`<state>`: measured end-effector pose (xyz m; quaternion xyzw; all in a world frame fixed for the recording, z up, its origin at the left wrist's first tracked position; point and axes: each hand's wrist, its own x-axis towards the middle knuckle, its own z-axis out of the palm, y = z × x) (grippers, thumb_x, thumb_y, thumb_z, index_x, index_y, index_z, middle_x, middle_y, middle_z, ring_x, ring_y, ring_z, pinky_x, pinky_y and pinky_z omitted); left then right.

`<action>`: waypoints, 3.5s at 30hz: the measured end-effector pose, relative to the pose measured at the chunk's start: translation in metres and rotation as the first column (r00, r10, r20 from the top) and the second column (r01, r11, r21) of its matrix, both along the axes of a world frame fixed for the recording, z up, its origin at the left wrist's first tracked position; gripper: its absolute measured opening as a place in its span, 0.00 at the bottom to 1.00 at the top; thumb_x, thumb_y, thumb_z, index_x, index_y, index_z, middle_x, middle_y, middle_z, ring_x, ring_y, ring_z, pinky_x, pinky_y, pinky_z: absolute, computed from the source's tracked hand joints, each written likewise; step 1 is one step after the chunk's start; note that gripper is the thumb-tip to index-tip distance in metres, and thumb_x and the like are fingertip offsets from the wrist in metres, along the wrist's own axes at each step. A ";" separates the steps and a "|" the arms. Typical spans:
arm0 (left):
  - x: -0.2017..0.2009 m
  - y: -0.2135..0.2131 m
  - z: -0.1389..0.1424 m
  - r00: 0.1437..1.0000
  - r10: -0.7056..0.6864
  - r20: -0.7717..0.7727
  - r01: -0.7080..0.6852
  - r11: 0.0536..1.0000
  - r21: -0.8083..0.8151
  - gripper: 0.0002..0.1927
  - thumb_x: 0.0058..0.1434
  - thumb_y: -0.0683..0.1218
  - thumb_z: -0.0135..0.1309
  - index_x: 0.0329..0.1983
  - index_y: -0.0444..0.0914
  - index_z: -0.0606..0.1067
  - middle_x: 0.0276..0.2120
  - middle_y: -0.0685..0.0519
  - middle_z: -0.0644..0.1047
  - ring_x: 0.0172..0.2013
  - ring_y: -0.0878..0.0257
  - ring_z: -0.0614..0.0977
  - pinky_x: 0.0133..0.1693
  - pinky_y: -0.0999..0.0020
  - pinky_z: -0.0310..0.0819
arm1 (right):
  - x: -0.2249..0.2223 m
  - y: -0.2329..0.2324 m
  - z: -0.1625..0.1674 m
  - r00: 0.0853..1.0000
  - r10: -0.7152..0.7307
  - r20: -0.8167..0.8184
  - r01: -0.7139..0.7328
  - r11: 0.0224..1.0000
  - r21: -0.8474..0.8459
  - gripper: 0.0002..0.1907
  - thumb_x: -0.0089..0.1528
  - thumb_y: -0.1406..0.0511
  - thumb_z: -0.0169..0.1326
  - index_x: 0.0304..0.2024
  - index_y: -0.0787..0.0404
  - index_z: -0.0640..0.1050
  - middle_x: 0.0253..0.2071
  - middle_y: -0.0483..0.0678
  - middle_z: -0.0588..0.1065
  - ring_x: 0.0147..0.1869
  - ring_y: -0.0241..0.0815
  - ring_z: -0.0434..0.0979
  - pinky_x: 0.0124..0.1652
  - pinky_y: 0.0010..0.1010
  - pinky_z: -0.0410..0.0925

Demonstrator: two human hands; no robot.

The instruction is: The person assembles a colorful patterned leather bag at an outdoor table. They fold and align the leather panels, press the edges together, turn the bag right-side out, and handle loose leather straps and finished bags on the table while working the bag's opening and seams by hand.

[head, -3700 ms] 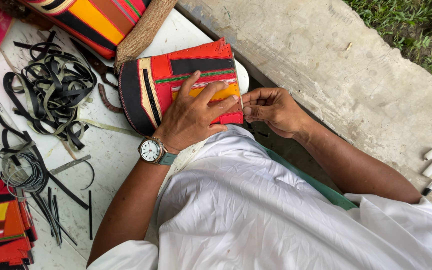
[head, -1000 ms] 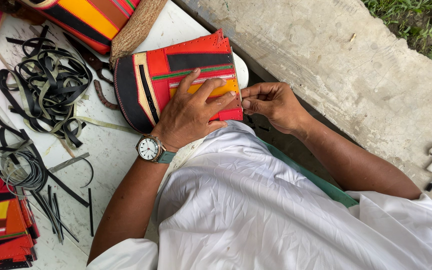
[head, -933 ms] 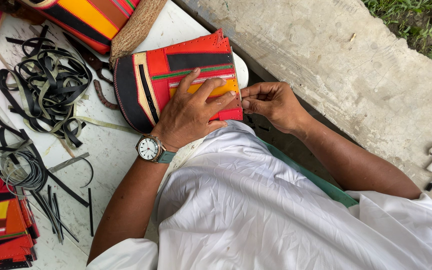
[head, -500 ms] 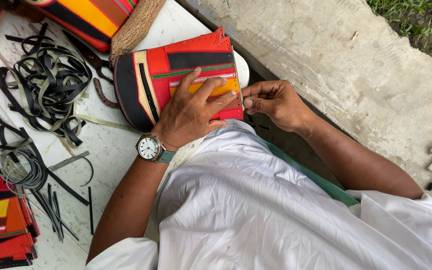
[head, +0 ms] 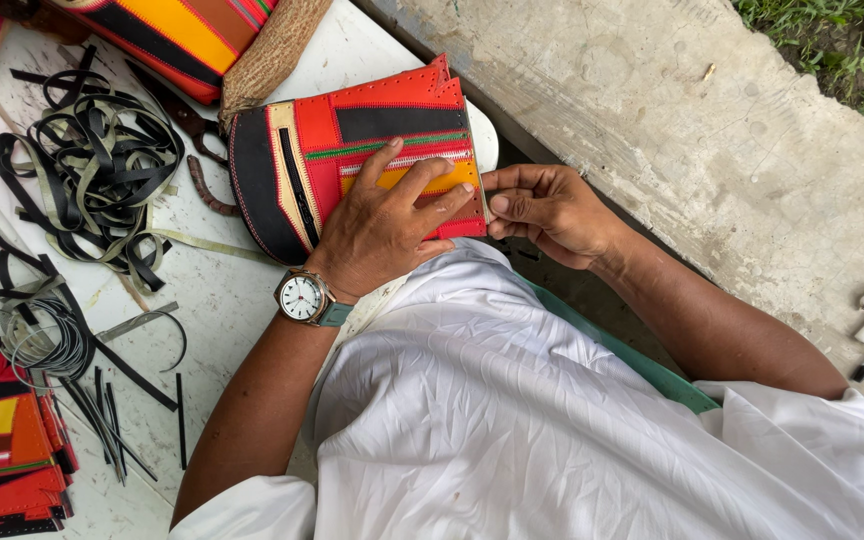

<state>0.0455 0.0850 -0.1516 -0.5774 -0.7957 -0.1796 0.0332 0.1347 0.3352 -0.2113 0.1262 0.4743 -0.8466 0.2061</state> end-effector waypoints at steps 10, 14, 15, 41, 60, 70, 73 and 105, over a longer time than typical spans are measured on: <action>0.005 0.001 -0.002 0.996 -0.012 -0.092 0.015 0.999 0.031 0.36 0.50 0.56 0.72 0.59 0.38 0.76 0.56 0.43 0.72 0.58 0.51 0.76 0.64 0.43 0.64 | -0.001 -0.011 0.001 0.988 -0.043 -0.147 0.063 0.989 0.135 0.18 0.63 0.70 0.61 0.54 0.71 0.75 0.45 0.51 0.79 0.46 0.37 0.80 0.47 0.29 0.74; 0.004 -0.002 -0.005 0.996 0.001 -0.094 0.004 0.999 0.046 0.36 0.51 0.55 0.72 0.60 0.38 0.76 0.56 0.43 0.73 0.59 0.50 0.75 0.65 0.45 0.64 | -0.007 -0.004 0.004 0.998 -0.031 -0.052 0.033 0.998 0.052 0.18 0.63 0.64 0.57 0.53 0.66 0.76 0.45 0.47 0.80 0.46 0.36 0.80 0.47 0.29 0.75; 0.004 -0.003 -0.006 0.996 0.003 -0.094 0.002 0.999 0.045 0.36 0.50 0.55 0.72 0.60 0.38 0.76 0.56 0.43 0.73 0.59 0.50 0.75 0.65 0.45 0.64 | -0.010 -0.003 0.004 0.999 -0.030 0.012 0.029 0.999 0.026 0.18 0.63 0.61 0.55 0.53 0.64 0.77 0.44 0.46 0.80 0.46 0.35 0.81 0.47 0.29 0.75; -0.068 -0.012 0.174 0.851 0.166 0.498 -0.186 0.983 -0.011 0.13 0.63 0.48 0.57 0.37 0.33 0.81 0.20 0.49 0.76 0.23 0.65 0.78 0.28 0.65 0.71 | -0.082 -0.007 0.232 0.346 0.817 -0.462 0.378 0.329 0.865 0.11 0.55 0.71 0.62 0.41 0.64 0.80 0.36 0.52 0.77 0.38 0.50 0.80 0.38 0.37 0.73; -0.058 -0.031 0.109 0.476 -0.117 0.872 -0.213 0.946 0.243 0.22 0.72 0.51 0.42 0.46 0.29 0.80 0.41 0.49 0.83 0.45 0.67 0.82 0.52 0.71 0.75 | -0.082 -0.009 0.209 0.378 0.837 -0.396 0.322 0.282 0.904 0.13 0.53 0.72 0.61 0.41 0.63 0.82 0.37 0.53 0.78 0.42 0.54 0.80 0.42 0.40 0.73; -0.056 -0.012 0.093 0.410 -0.086 0.908 -0.295 0.930 0.221 0.18 0.67 0.50 0.60 0.39 0.27 0.81 0.33 0.53 0.80 0.37 0.70 0.78 0.44 0.70 0.74 | -0.089 -0.002 0.204 0.396 0.841 -0.368 0.275 0.274 0.922 0.14 0.54 0.72 0.61 0.43 0.62 0.82 0.39 0.52 0.80 0.43 0.51 0.81 0.44 0.38 0.73; -0.047 -0.002 0.092 0.610 0.018 0.792 -0.295 0.933 0.206 0.14 0.60 0.48 0.62 0.37 0.31 0.81 0.30 0.53 0.83 0.33 0.71 0.82 0.39 0.72 0.80 | -0.092 0.001 0.201 0.395 0.842 -0.367 0.248 0.288 0.925 0.13 0.54 0.71 0.61 0.43 0.63 0.82 0.39 0.52 0.80 0.43 0.50 0.82 0.45 0.37 0.73; -0.036 -0.031 0.103 0.818 0.119 0.563 -0.356 0.873 0.333 0.09 0.63 0.45 0.63 0.37 0.34 0.81 0.32 0.51 0.84 0.34 0.66 0.84 0.40 0.68 0.79 | -0.088 -0.016 0.160 0.357 0.658 -0.663 0.259 0.612 0.747 0.10 0.67 0.63 0.57 0.35 0.64 0.78 0.31 0.47 0.75 0.38 0.38 0.75 0.43 0.31 0.67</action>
